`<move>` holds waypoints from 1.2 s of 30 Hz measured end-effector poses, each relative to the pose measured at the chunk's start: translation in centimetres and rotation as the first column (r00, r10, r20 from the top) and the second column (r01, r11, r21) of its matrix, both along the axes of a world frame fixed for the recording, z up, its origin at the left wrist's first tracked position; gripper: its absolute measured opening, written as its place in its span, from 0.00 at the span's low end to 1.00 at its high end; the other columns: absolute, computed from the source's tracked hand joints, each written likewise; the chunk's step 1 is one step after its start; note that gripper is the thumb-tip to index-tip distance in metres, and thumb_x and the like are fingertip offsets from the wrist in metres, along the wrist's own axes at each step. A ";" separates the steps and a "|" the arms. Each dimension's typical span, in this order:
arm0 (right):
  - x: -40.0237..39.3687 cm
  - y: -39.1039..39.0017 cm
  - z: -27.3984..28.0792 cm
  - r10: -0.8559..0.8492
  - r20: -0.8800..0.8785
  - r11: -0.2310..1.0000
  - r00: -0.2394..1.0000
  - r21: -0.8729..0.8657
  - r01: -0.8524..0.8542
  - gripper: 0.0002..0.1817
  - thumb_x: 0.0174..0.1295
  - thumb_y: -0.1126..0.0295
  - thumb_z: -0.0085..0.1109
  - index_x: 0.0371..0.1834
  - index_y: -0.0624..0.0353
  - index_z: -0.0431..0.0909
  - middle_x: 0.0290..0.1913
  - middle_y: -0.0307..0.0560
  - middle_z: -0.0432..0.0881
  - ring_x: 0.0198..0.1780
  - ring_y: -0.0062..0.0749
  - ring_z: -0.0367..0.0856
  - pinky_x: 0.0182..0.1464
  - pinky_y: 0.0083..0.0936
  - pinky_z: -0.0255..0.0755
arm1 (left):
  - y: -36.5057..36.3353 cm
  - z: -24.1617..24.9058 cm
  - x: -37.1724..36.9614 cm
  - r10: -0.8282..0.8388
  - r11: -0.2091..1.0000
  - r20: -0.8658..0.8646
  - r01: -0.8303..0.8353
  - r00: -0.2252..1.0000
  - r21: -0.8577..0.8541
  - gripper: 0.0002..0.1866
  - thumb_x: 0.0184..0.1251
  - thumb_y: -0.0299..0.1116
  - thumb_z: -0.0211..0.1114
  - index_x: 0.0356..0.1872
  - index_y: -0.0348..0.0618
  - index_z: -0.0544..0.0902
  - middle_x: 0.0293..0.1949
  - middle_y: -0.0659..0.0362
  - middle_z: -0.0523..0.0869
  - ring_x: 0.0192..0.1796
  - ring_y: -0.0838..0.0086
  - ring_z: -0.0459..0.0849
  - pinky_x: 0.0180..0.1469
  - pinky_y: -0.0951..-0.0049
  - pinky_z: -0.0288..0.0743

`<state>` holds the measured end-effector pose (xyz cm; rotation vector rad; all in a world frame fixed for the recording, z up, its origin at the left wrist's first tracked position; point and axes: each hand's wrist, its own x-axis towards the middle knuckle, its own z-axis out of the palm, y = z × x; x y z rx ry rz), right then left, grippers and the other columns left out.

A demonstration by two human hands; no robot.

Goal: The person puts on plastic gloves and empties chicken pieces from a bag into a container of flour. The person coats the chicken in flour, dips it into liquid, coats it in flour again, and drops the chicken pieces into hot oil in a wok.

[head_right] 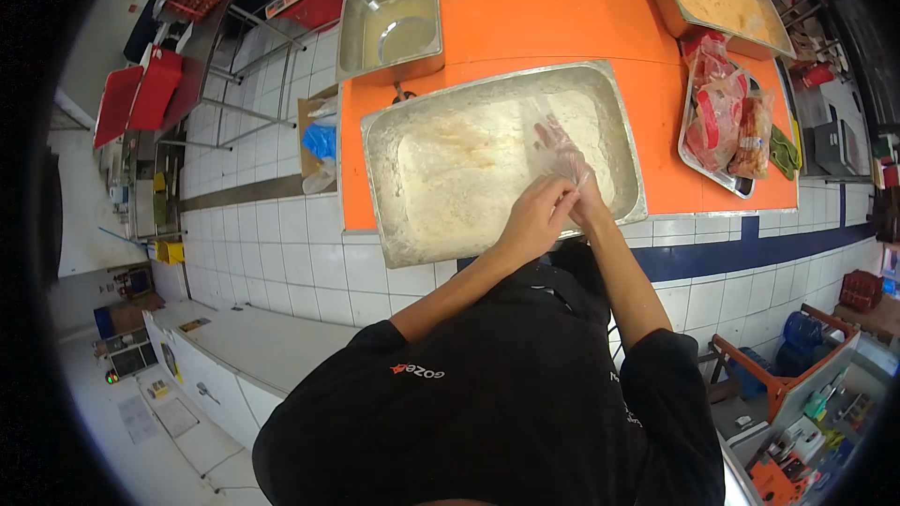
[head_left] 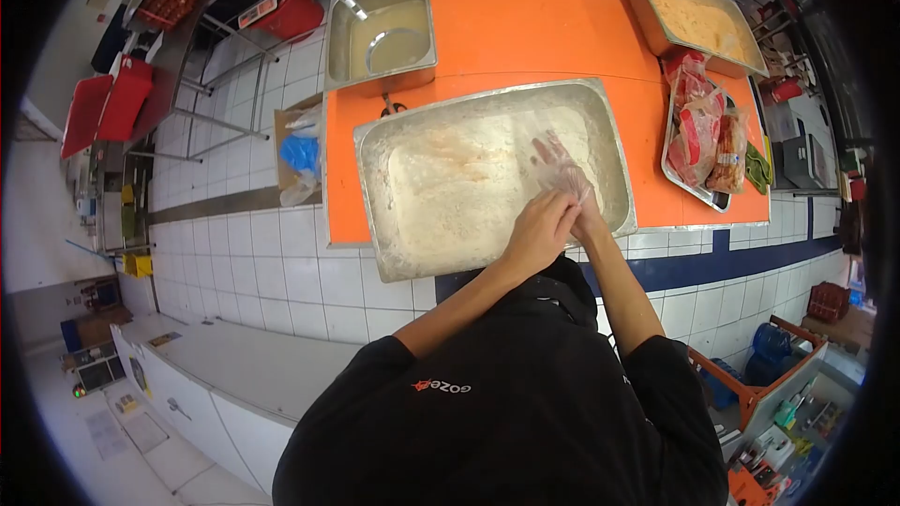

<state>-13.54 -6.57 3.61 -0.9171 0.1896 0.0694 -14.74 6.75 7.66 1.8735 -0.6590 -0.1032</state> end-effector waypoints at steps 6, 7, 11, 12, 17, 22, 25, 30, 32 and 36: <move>0.3 -0.2 -2.6 0.008 0.101 0.964 0.995 -0.264 0.020 0.35 0.81 0.60 0.44 0.87 0.55 0.47 0.86 0.52 0.53 0.84 0.44 0.53 0.84 0.37 0.46 | 1.0 -1.3 0.2 -0.075 0.996 -0.131 0.067 0.989 -0.067 0.08 0.78 0.32 0.60 0.44 0.35 0.80 0.38 0.48 0.83 0.39 0.55 0.83 0.43 0.60 0.76; 0.4 -0.3 -3.3 -0.030 0.085 0.963 0.996 -0.265 0.052 0.35 0.81 0.60 0.45 0.86 0.58 0.49 0.86 0.52 0.54 0.84 0.44 0.53 0.84 0.37 0.45 | 1.1 -1.4 0.2 -0.092 0.994 -0.145 0.081 0.985 -0.079 0.08 0.78 0.32 0.60 0.44 0.35 0.80 0.38 0.48 0.83 0.39 0.55 0.83 0.43 0.60 0.76; 0.9 -0.8 -5.5 0.001 0.134 0.909 0.991 -0.414 0.055 0.33 0.83 0.57 0.43 0.84 0.65 0.54 0.85 0.52 0.55 0.84 0.40 0.53 0.85 0.36 0.44 | 1.7 -1.3 0.3 -0.131 0.990 -0.182 0.117 0.974 -0.084 0.08 0.78 0.31 0.60 0.44 0.36 0.79 0.38 0.48 0.83 0.39 0.55 0.83 0.43 0.61 0.76; 0.9 -0.9 -6.2 0.002 0.131 0.909 0.991 -0.414 0.053 0.33 0.83 0.57 0.43 0.84 0.65 0.54 0.85 0.52 0.55 0.84 0.40 0.53 0.85 0.36 0.44 | 1.7 -1.4 0.2 -0.130 0.990 -0.184 0.116 0.974 -0.085 0.08 0.78 0.31 0.60 0.44 0.36 0.79 0.38 0.48 0.83 0.39 0.55 0.83 0.43 0.61 0.76; 2.3 -2.3 -10.1 0.071 0.196 0.992 0.978 -0.113 -0.049 0.32 0.84 0.54 0.40 0.83 0.63 0.57 0.85 0.50 0.54 0.84 0.35 0.54 0.86 0.34 0.44 | 1.4 -0.9 -0.9 -0.186 0.978 -0.268 0.151 0.945 -0.147 0.08 0.80 0.31 0.58 0.43 0.35 0.78 0.37 0.47 0.84 0.39 0.54 0.84 0.44 0.62 0.76; 2.8 -0.9 -5.8 0.034 -0.011 0.933 0.999 -0.358 -0.036 0.30 0.83 0.59 0.43 0.81 0.66 0.61 0.84 0.52 0.59 0.83 0.36 0.56 0.84 0.31 0.46 | 1.7 -0.5 -0.3 -0.219 0.971 -0.277 0.179 0.936 -0.160 0.10 0.80 0.34 0.58 0.42 0.36 0.77 0.35 0.45 0.82 0.39 0.49 0.82 0.43 0.57 0.74; 3.1 -3.1 -10.0 0.108 0.061 0.909 0.992 -0.409 -0.074 0.31 0.82 0.60 0.42 0.82 0.66 0.58 0.85 0.52 0.55 0.84 0.36 0.54 0.84 0.31 0.48 | 1.9 -0.8 -0.4 -0.203 0.975 -0.299 0.164 0.933 -0.149 0.09 0.81 0.33 0.58 0.43 0.35 0.77 0.35 0.46 0.83 0.36 0.54 0.81 0.42 0.61 0.74; 3.4 -0.6 -4.9 0.020 0.274 0.929 0.962 -0.360 0.083 0.34 0.82 0.49 0.42 0.80 0.63 0.64 0.82 0.48 0.64 0.78 0.40 0.67 0.79 0.31 0.60 | 1.6 -0.3 0.2 -0.290 0.951 -0.254 0.248 0.923 -0.184 0.10 0.81 0.34 0.59 0.42 0.36 0.77 0.34 0.46 0.82 0.36 0.53 0.81 0.42 0.60 0.73; 3.6 0.1 -2.2 -0.116 -0.007 0.908 0.993 -0.406 0.103 0.33 0.81 0.47 0.44 0.77 0.61 0.69 0.80 0.48 0.68 0.69 0.41 0.77 0.70 0.28 0.69 | 1.8 -0.1 0.5 -0.301 0.951 -0.265 0.268 0.916 -0.154 0.10 0.81 0.35 0.59 0.44 0.36 0.78 0.36 0.47 0.83 0.37 0.55 0.82 0.44 0.61 0.74; 3.9 -0.3 -2.1 -0.300 -0.038 0.945 0.953 -0.144 0.292 0.33 0.76 0.51 0.59 0.75 0.62 0.71 0.70 0.53 0.79 0.50 0.33 0.87 0.45 0.22 0.79 | 4.6 -1.7 2.8 -0.287 0.955 -0.244 0.258 0.926 -0.146 0.11 0.79 0.35 0.61 0.51 0.39 0.82 0.41 0.52 0.87 0.44 0.64 0.85 0.50 0.66 0.78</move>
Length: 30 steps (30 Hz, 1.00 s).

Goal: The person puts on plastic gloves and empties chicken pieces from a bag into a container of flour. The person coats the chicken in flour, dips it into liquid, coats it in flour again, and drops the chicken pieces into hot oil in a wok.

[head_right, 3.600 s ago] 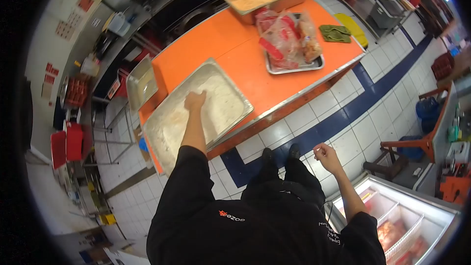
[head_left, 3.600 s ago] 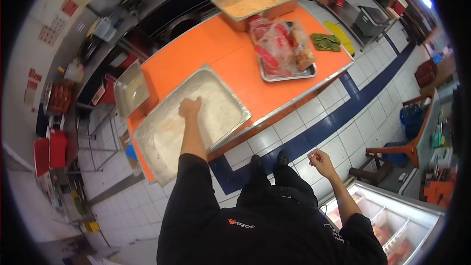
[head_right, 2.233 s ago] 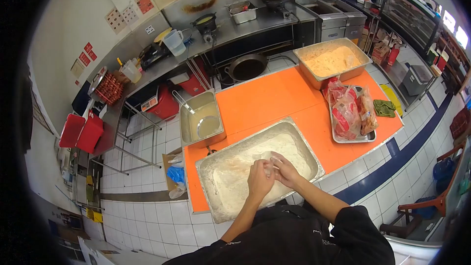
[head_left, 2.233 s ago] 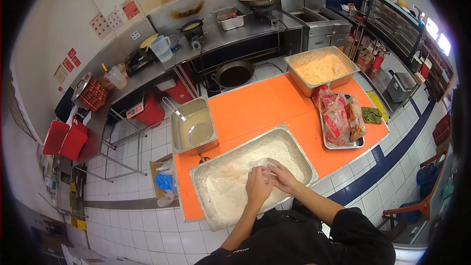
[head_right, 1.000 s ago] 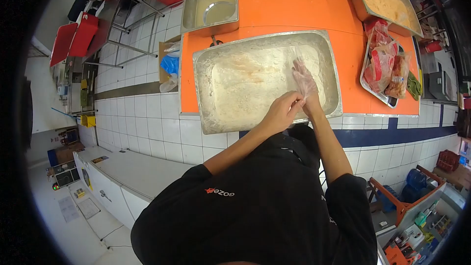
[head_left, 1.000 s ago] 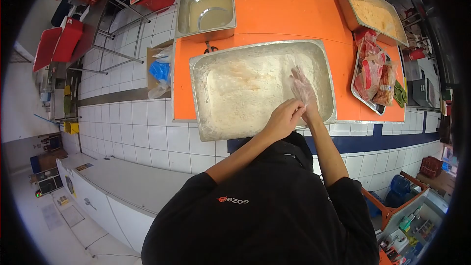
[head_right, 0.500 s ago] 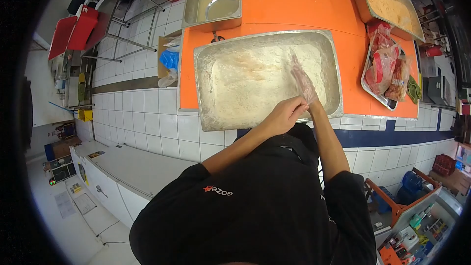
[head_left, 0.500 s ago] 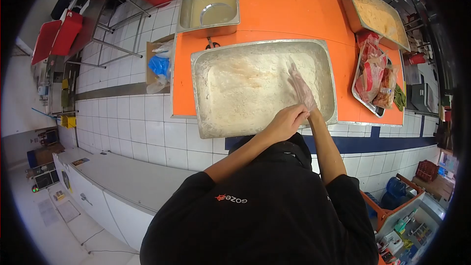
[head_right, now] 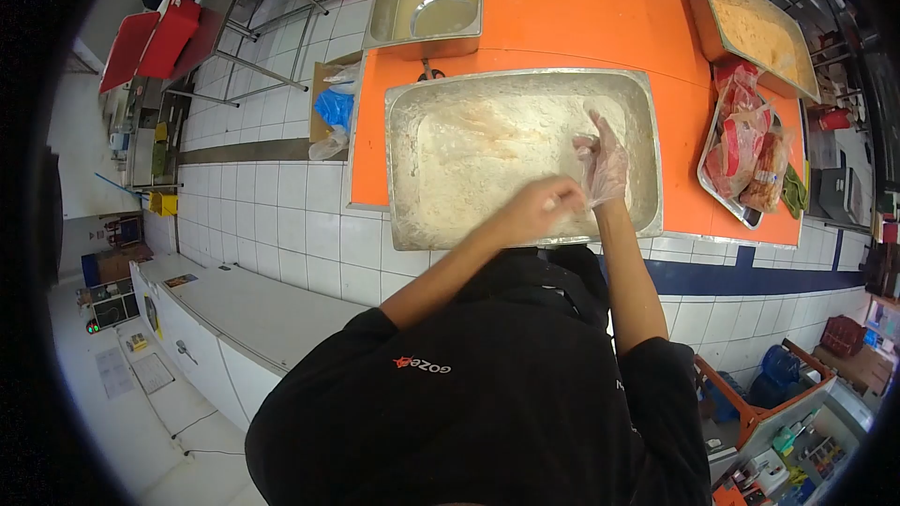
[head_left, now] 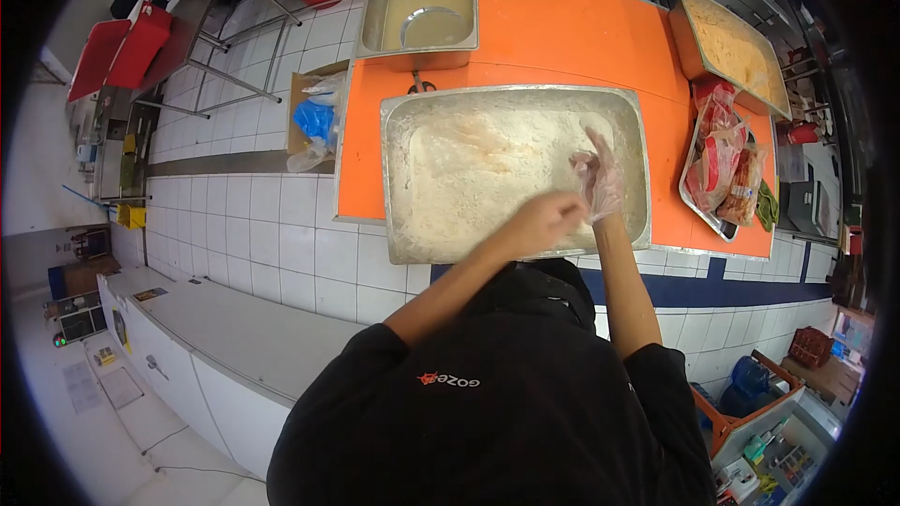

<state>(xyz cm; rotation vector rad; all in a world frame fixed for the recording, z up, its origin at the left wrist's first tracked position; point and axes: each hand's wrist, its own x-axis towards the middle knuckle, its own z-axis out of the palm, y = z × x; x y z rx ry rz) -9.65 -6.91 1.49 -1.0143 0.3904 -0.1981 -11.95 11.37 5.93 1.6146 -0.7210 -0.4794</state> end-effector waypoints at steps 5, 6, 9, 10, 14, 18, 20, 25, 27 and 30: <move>-1.2 -0.6 -2.9 0.031 -0.284 0.976 0.958 -0.197 -0.090 0.15 0.70 0.58 0.68 0.48 0.57 0.87 0.35 0.39 0.85 0.28 0.20 0.78 0.30 0.20 0.72 | 10.0 -8.9 8.2 0.717 0.351 0.596 -0.926 0.361 0.137 0.20 0.72 0.30 0.67 0.62 0.35 0.77 0.56 0.47 0.85 0.55 0.60 0.84 0.59 0.63 0.78; -1.5 -0.3 -2.8 0.061 -0.322 0.948 0.945 -0.279 -0.156 0.12 0.68 0.59 0.70 0.41 0.57 0.87 0.32 0.37 0.84 0.27 0.21 0.77 0.30 0.22 0.71 | 10.9 -11.6 9.4 0.717 0.355 0.597 -0.926 0.360 0.133 0.20 0.72 0.30 0.67 0.62 0.35 0.77 0.56 0.47 0.85 0.55 0.60 0.84 0.59 0.63 0.78; -0.9 0.8 -2.8 0.152 -0.437 0.765 0.886 -0.516 -0.385 0.10 0.64 0.64 0.71 0.36 0.57 0.84 0.28 0.37 0.82 0.27 0.24 0.77 0.32 0.25 0.72 | 12.5 -14.4 11.4 0.899 0.348 0.172 -0.897 0.402 0.273 0.22 0.71 0.31 0.66 0.63 0.32 0.77 0.59 0.45 0.85 0.58 0.58 0.84 0.61 0.62 0.77; -1.1 1.1 -3.2 0.248 -0.332 0.770 0.910 -0.503 -0.393 0.09 0.64 0.66 0.67 0.37 0.60 0.83 0.30 0.37 0.81 0.32 0.23 0.79 0.36 0.26 0.74 | 13.0 -13.2 11.5 0.847 0.503 -0.011 -0.796 0.531 0.337 0.22 0.73 0.33 0.62 0.63 0.30 0.78 0.59 0.44 0.85 0.60 0.59 0.84 0.62 0.63 0.76; 0.4 4.2 -3.5 0.429 -0.162 0.550 0.889 -0.734 -0.399 0.11 0.66 0.64 0.66 0.39 0.62 0.83 0.34 0.42 0.83 0.36 0.28 0.81 0.42 0.29 0.77 | 12.3 -9.0 9.9 0.524 0.807 -0.643 -0.567 0.559 0.165 0.22 0.81 0.44 0.51 0.59 0.34 0.79 0.62 0.48 0.83 0.59 0.64 0.83 0.62 0.66 0.77; 1.5 8.8 -2.2 0.518 -0.127 0.478 0.846 -0.777 -0.410 0.15 0.67 0.63 0.68 0.48 0.63 0.85 0.40 0.49 0.89 0.44 0.31 0.87 0.48 0.29 0.80 | 10.0 -8.2 7.4 0.276 0.813 -0.859 -0.581 0.431 -0.031 0.21 0.83 0.42 0.47 0.58 0.35 0.79 0.57 0.53 0.85 0.57 0.66 0.84 0.63 0.64 0.79; 1.2 10.1 2.0 0.410 -0.412 0.219 0.814 -0.821 -0.527 0.18 0.67 0.56 0.67 0.46 0.61 0.86 0.40 0.55 0.90 0.43 0.41 0.90 0.47 0.33 0.82 | 9.2 -9.0 6.3 0.277 0.815 -0.869 -0.579 0.409 -0.013 0.20 0.83 0.40 0.48 0.58 0.36 0.79 0.56 0.53 0.85 0.57 0.66 0.84 0.63 0.65 0.79; 0.0 10.6 1.1 0.348 -0.407 0.179 0.845 -0.856 -0.485 0.19 0.66 0.51 0.65 0.41 0.59 0.86 0.35 0.54 0.89 0.38 0.50 0.89 0.44 0.40 0.82 | 7.4 -8.0 4.3 0.227 0.768 -0.937 -0.640 0.267 0.004 0.21 0.83 0.43 0.57 0.63 0.37 0.77 0.56 0.53 0.84 0.56 0.68 0.85 0.59 0.66 0.82; -0.6 10.6 1.9 0.328 -0.372 0.135 0.868 -0.891 -0.433 0.18 0.66 0.52 0.64 0.39 0.58 0.85 0.33 0.52 0.89 0.37 0.50 0.89 0.43 0.42 0.82 | 7.1 -7.6 4.1 0.180 0.779 -0.943 -0.626 0.278 -0.036 0.22 0.83 0.44 0.58 0.64 0.37 0.77 0.56 0.54 0.84 0.56 0.68 0.85 0.59 0.67 0.81; -0.8 10.4 0.5 0.263 -0.331 0.061 0.906 -0.932 -0.358 0.16 0.68 0.54 0.63 0.37 0.57 0.85 0.32 0.53 0.87 0.36 0.51 0.88 0.40 0.45 0.81 | 6.2 -7.1 3.6 0.183 0.781 -0.939 -0.623 0.292 -0.042 0.23 0.82 0.45 0.60 0.64 0.36 0.77 0.56 0.54 0.84 0.56 0.68 0.85 0.59 0.67 0.81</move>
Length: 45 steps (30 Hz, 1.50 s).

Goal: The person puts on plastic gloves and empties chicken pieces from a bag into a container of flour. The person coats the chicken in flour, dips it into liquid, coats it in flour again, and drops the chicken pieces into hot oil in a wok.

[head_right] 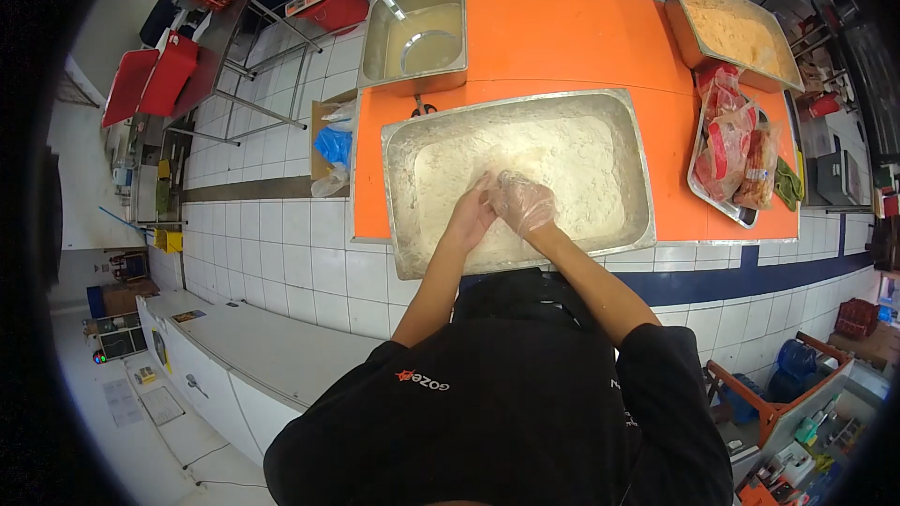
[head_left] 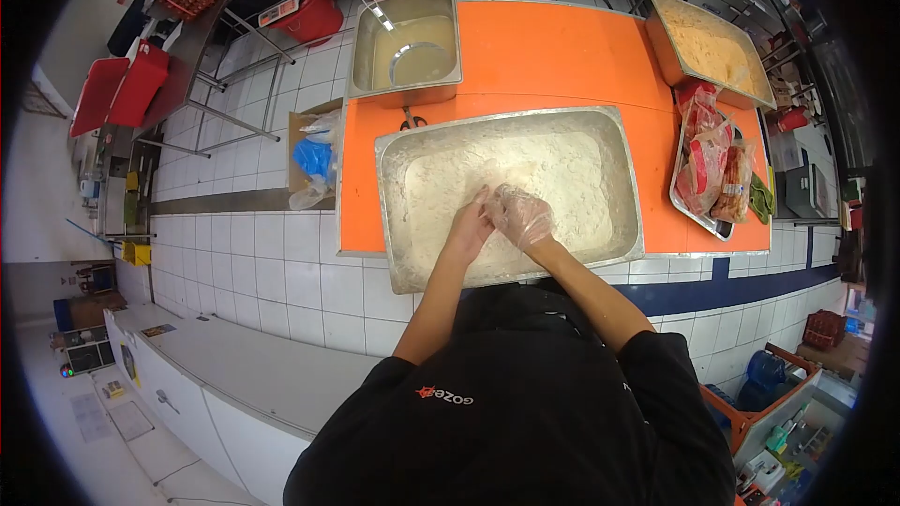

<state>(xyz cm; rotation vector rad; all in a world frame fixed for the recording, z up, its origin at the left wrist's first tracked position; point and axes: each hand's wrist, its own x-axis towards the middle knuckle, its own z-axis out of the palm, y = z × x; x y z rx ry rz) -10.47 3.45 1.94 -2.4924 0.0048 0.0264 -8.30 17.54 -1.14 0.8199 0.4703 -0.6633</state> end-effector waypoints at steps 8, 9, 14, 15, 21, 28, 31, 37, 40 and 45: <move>-1.5 -1.0 -0.5 0.355 0.326 0.924 0.876 0.018 -0.381 0.10 0.63 0.66 0.64 0.44 0.56 0.86 0.35 0.57 0.86 0.36 0.55 0.86 0.37 0.47 0.80 | -0.8 -4.2 0.4 0.211 0.976 0.092 -0.206 0.973 -0.067 0.24 0.80 0.45 0.63 0.65 0.38 0.78 0.59 0.56 0.84 0.56 0.69 0.86 0.62 0.67 0.80; -1.8 -1.1 -0.5 0.354 0.325 0.925 0.877 0.017 -0.380 0.10 0.63 0.66 0.64 0.44 0.56 0.86 0.35 0.57 0.86 0.36 0.55 0.86 0.37 0.47 0.80 | -0.8 -4.8 0.8 0.200 0.979 0.092 -0.197 0.975 -0.045 0.25 0.82 0.46 0.59 0.68 0.39 0.76 0.61 0.55 0.83 0.59 0.66 0.84 0.64 0.64 0.80; -2.5 -1.3 0.5 0.316 0.346 0.922 0.884 0.106 -0.371 0.16 0.63 0.67 0.65 0.54 0.54 0.84 0.37 0.57 0.86 0.37 0.58 0.86 0.39 0.48 0.80 | -1.1 -3.4 1.6 0.134 0.991 -0.029 -0.133 0.991 0.018 0.28 0.84 0.51 0.54 0.71 0.41 0.74 0.63 0.55 0.82 0.61 0.61 0.84 0.65 0.59 0.81; -2.5 -1.4 0.5 0.312 0.348 0.924 0.884 0.105 -0.367 0.16 0.63 0.67 0.65 0.54 0.54 0.84 0.37 0.57 0.86 0.37 0.58 0.86 0.39 0.48 0.80 | -1.0 -2.8 1.8 0.083 0.995 0.001 -0.083 0.997 -0.062 0.29 0.85 0.53 0.52 0.74 0.43 0.72 0.66 0.54 0.80 0.62 0.59 0.83 0.66 0.57 0.80; -2.6 -2.4 -0.5 0.237 0.145 0.958 0.961 0.128 -0.256 0.11 0.70 0.65 0.62 0.49 0.57 0.85 0.37 0.60 0.86 0.41 0.59 0.85 0.44 0.50 0.79 | -1.5 1.2 2.0 -0.037 0.983 0.235 0.078 0.971 -0.165 0.36 0.85 0.59 0.45 0.83 0.49 0.56 0.79 0.52 0.65 0.70 0.48 0.78 0.72 0.50 0.75; -2.4 -2.4 1.6 0.154 0.124 0.926 0.980 0.327 -0.187 0.13 0.71 0.62 0.60 0.49 0.59 0.83 0.35 0.62 0.85 0.42 0.62 0.85 0.45 0.51 0.78 | -2.3 3.1 3.2 0.072 0.988 0.323 -0.022 0.944 -0.155 0.36 0.85 0.59 0.43 0.85 0.54 0.52 0.84 0.55 0.56 0.77 0.43 0.68 0.77 0.44 0.66; -2.1 -2.4 1.7 0.165 0.050 0.917 0.985 0.360 -0.172 0.13 0.72 0.62 0.60 0.50 0.59 0.83 0.37 0.64 0.85 0.43 0.63 0.84 0.46 0.51 0.77 | -2.3 4.5 3.2 0.008 0.994 0.488 0.049 0.873 -0.102 0.39 0.84 0.62 0.43 0.85 0.53 0.50 0.84 0.56 0.55 0.78 0.42 0.67 0.77 0.44 0.66; -2.0 -1.7 2.7 0.190 0.004 0.921 0.982 0.347 -0.179 0.14 0.74 0.61 0.58 0.51 0.59 0.83 0.41 0.65 0.85 0.45 0.64 0.84 0.47 0.51 0.76 | -2.0 2.4 5.5 -0.032 0.942 0.382 0.155 0.924 -0.296 0.43 0.82 0.65 0.43 0.85 0.50 0.44 0.84 0.56 0.57 0.78 0.44 0.67 0.76 0.45 0.69; -1.9 -1.6 4.0 0.176 0.013 0.929 0.984 0.328 -0.171 0.12 0.74 0.63 0.59 0.49 0.60 0.83 0.40 0.63 0.86 0.42 0.60 0.85 0.46 0.46 0.77 | -2.1 4.6 5.1 -0.152 0.909 0.308 0.255 0.939 -0.329 0.43 0.81 0.66 0.43 0.85 0.50 0.46 0.81 0.53 0.61 0.77 0.43 0.67 0.75 0.46 0.71; -1.4 -3.1 5.3 0.162 0.048 0.841 0.986 0.515 -0.163 0.14 0.76 0.61 0.58 0.51 0.59 0.84 0.44 0.58 0.88 0.48 0.53 0.87 0.52 0.42 0.78 | -1.5 8.2 5.0 -0.067 0.941 0.400 0.191 0.914 -0.278 0.43 0.80 0.68 0.42 0.84 0.52 0.47 0.80 0.47 0.60 0.75 0.37 0.68 0.74 0.36 0.70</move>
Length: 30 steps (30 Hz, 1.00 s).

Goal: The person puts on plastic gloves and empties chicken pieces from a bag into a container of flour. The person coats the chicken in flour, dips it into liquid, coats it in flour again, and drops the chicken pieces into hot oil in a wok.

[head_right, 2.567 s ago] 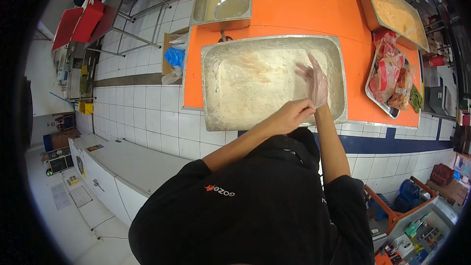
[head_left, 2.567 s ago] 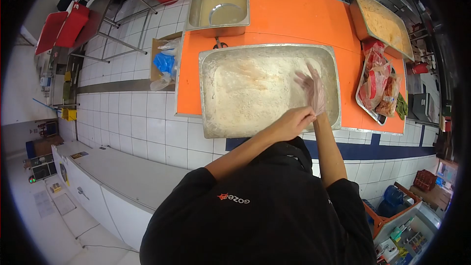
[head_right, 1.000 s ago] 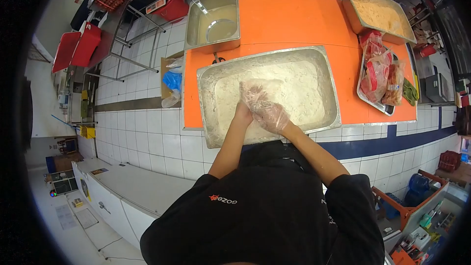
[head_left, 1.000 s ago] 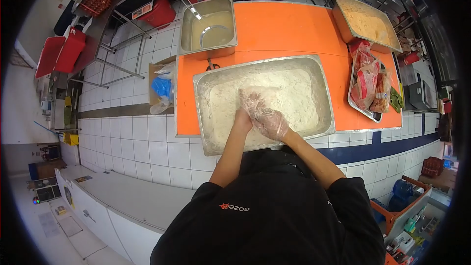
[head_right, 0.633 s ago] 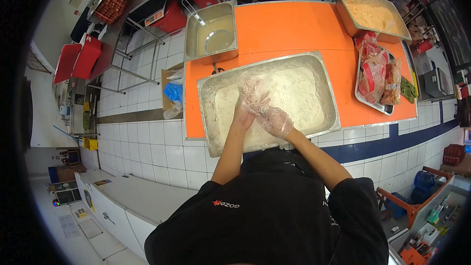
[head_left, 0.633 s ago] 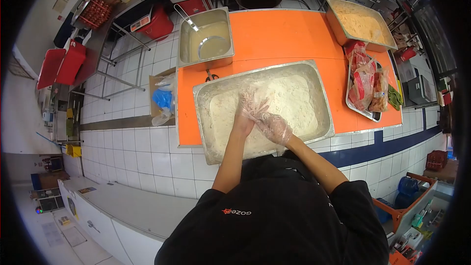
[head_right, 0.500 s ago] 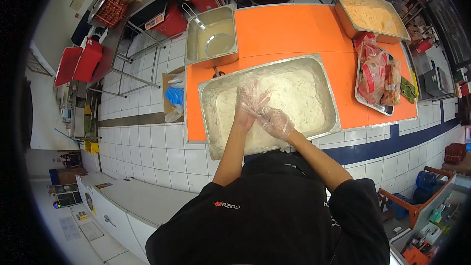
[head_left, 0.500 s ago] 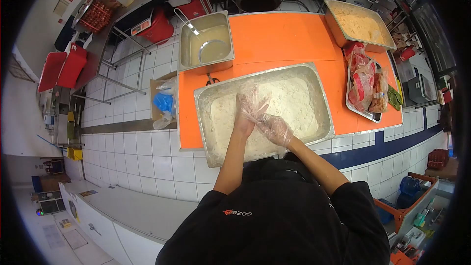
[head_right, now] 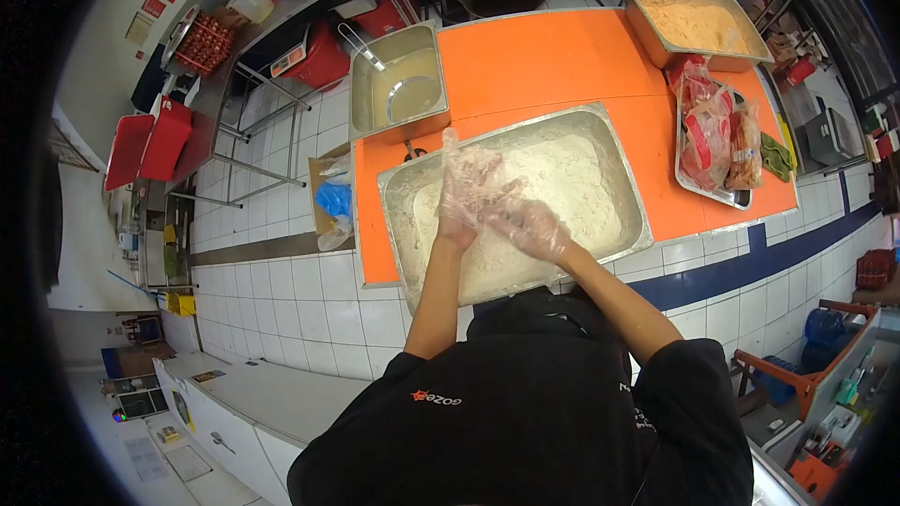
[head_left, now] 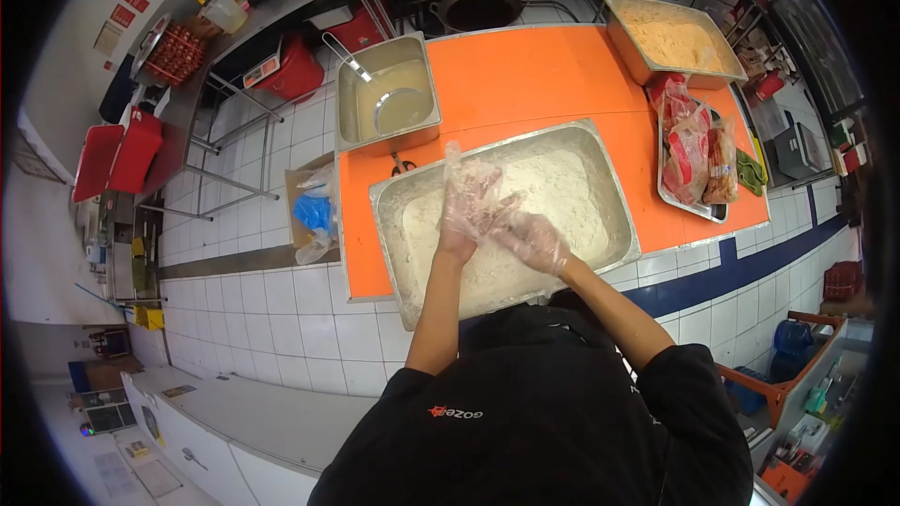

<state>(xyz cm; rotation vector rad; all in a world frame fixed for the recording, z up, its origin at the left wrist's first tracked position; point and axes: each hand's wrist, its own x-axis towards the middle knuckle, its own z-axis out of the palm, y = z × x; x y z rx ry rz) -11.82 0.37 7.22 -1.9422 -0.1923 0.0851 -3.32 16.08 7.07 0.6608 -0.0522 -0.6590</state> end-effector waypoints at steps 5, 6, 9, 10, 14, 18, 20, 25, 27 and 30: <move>2.3 -3.4 -2.4 -0.325 -0.086 0.913 0.942 0.230 0.336 0.15 0.75 0.65 0.60 0.58 0.62 0.82 0.52 0.47 0.87 0.50 0.32 0.85 0.58 0.29 0.76 | 1.6 -0.6 -0.6 -0.036 0.999 -0.061 0.035 0.998 -0.016 0.46 0.79 0.70 0.39 0.85 0.53 0.40 0.82 0.47 0.59 0.69 0.31 0.75 0.71 0.38 0.75; 2.6 -3.8 -2.3 -0.309 -0.049 0.935 0.950 0.169 0.313 0.16 0.75 0.64 0.60 0.59 0.63 0.81 0.53 0.48 0.86 0.51 0.30 0.84 0.58 0.27 0.77 | 1.8 -0.6 -0.8 -0.086 0.992 -0.096 0.077 0.992 -0.101 0.41 0.82 0.65 0.42 0.85 0.58 0.43 0.81 0.47 0.58 0.72 0.32 0.71 0.70 0.35 0.74; 3.6 -4.3 -2.4 -0.191 -0.157 0.948 0.969 0.227 0.224 0.18 0.75 0.61 0.61 0.59 0.62 0.80 0.46 0.42 0.83 0.42 0.22 0.79 0.47 0.24 0.76 | 1.9 0.8 -1.5 -0.136 0.989 -0.037 0.133 0.990 -0.071 0.38 0.84 0.60 0.42 0.85 0.59 0.44 0.82 0.47 0.58 0.72 0.32 0.71 0.70 0.36 0.75; 3.8 -4.1 -2.5 -0.069 -0.315 0.890 0.947 0.410 0.201 0.16 0.75 0.61 0.61 0.57 0.60 0.82 0.36 0.36 0.82 0.32 0.18 0.75 0.37 0.23 0.74 | 2.1 1.2 -1.7 -0.137 0.991 0.009 0.137 0.991 -0.012 0.38 0.84 0.61 0.42 0.85 0.57 0.43 0.82 0.47 0.58 0.70 0.32 0.73 0.71 0.38 0.75; 4.1 -5.8 -3.4 -0.107 -0.272 0.974 0.956 0.164 0.156 0.14 0.77 0.64 0.58 0.55 0.63 0.82 0.40 0.41 0.84 0.38 0.20 0.79 0.40 0.23 0.76 | 3.2 1.8 -1.7 -0.164 0.981 0.032 0.160 0.986 0.110 0.38 0.85 0.58 0.44 0.85 0.55 0.43 0.82 0.47 0.59 0.69 0.31 0.75 0.70 0.41 0.77; 4.0 -6.0 -3.6 -0.273 -0.226 0.916 0.935 0.234 0.325 0.15 0.76 0.61 0.61 0.52 0.62 0.83 0.36 0.38 0.84 0.34 0.18 0.76 0.37 0.22 0.74 | 4.3 2.4 -2.0 -0.142 0.981 -0.051 0.148 0.989 0.128 0.37 0.85 0.55 0.46 0.85 0.55 0.44 0.82 0.47 0.59 0.69 0.30 0.75 0.69 0.41 0.79; 3.2 -4.7 -0.3 -0.128 -0.250 0.932 0.960 0.302 0.203 0.19 0.74 0.58 0.63 0.58 0.61 0.81 0.39 0.39 0.84 0.35 0.19 0.75 0.38 0.21 0.73 | 4.5 2.5 -2.2 -0.126 0.986 -0.030 0.128 0.992 0.103 0.37 0.85 0.55 0.46 0.84 0.55 0.45 0.82 0.47 0.59 0.69 0.29 0.75 0.68 0.41 0.79; 3.8 -4.4 -2.6 0.071 -0.388 0.969 0.919 0.246 0.029 0.25 0.72 0.58 0.66 0.67 0.58 0.77 0.48 0.43 0.83 0.40 0.22 0.77 0.40 0.23 0.75 | 4.5 0.0 -1.8 -0.235 0.972 -0.100 0.230 0.967 -0.053 0.34 0.85 0.53 0.46 0.83 0.54 0.50 0.82 0.48 0.58 0.73 0.30 0.69 0.71 0.32 0.72; 4.0 -4.6 -3.1 0.109 -0.438 0.987 0.893 0.156 -0.043 0.25 0.71 0.58 0.67 0.66 0.58 0.78 0.49 0.44 0.83 0.42 0.22 0.78 0.41 0.23 0.76 | 4.7 -0.6 -1.7 -0.243 0.969 -0.087 0.238 0.966 -0.069 0.33 0.85 0.53 0.45 0.83 0.53 0.52 0.82 0.48 0.58 0.73 0.29 0.69 0.72 0.31 0.72; 3.3 -3.8 -3.3 0.041 -0.369 0.983 0.929 0.181 0.028 0.18 0.71 0.60 0.67 0.57 0.60 0.83 0.44 0.45 0.85 0.42 0.27 0.80 0.44 0.26 0.77 | 4.4 -0.9 -1.8 -0.254 0.965 -0.094 0.245 0.963 -0.096 0.32 0.85 0.53 0.43 0.82 0.50 0.55 0.82 0.47 0.57 0.74 0.30 0.68 0.72 0.30 0.70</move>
